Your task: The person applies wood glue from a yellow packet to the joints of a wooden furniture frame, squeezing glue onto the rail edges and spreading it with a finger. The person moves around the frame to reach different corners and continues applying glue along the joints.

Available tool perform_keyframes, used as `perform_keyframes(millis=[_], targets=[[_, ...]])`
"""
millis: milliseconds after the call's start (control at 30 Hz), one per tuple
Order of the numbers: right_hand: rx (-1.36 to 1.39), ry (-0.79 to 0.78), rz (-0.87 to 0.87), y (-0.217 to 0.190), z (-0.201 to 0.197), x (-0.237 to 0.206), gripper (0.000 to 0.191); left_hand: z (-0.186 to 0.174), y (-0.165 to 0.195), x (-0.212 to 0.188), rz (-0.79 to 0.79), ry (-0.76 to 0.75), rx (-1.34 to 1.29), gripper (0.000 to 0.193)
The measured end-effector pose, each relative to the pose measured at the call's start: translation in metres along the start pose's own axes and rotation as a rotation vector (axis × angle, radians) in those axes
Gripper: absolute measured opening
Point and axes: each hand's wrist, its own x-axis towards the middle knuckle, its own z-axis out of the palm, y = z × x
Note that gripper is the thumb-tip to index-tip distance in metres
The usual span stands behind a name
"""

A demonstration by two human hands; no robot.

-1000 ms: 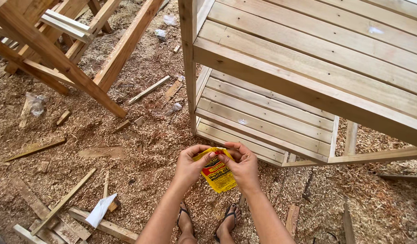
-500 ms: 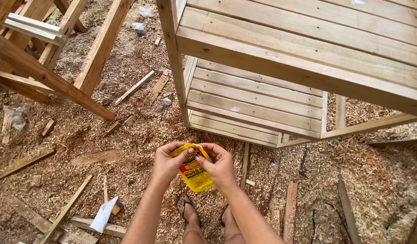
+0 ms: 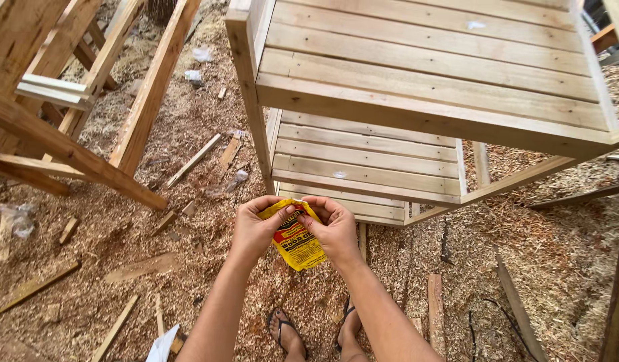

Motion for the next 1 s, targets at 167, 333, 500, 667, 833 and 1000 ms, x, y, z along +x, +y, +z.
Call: perform_keyframes(millis=[167,333,500,667,833,1000], targets=[[-0.007,0.004,-0.052,-0.03,-0.001,0.007,0.03,0.011,0.031,0.011,0.064,-0.081,0.023,0.019],[0.002,0.03,-0.121,-0.06,0.003,0.016,0.03,0.022,0.07,0.021,0.064,-0.074,0.126,0.021],[0.024,0.039,-0.18,-0.084,0.012,0.019,0.028,0.03,0.098,0.024,0.124,-0.091,0.142,0.021],[0.013,0.065,-0.225,-0.108,0.021,0.02,0.027,0.038,0.122,0.027,0.195,-0.073,0.201,0.02],[0.028,0.09,-0.268,-0.126,0.028,0.021,0.025,0.042,0.143,0.031,0.161,-0.061,0.263,0.021],[0.053,0.112,-0.278,-0.139,0.032,0.024,0.024,0.047,0.159,0.035,0.206,-0.12,0.255,0.024]])
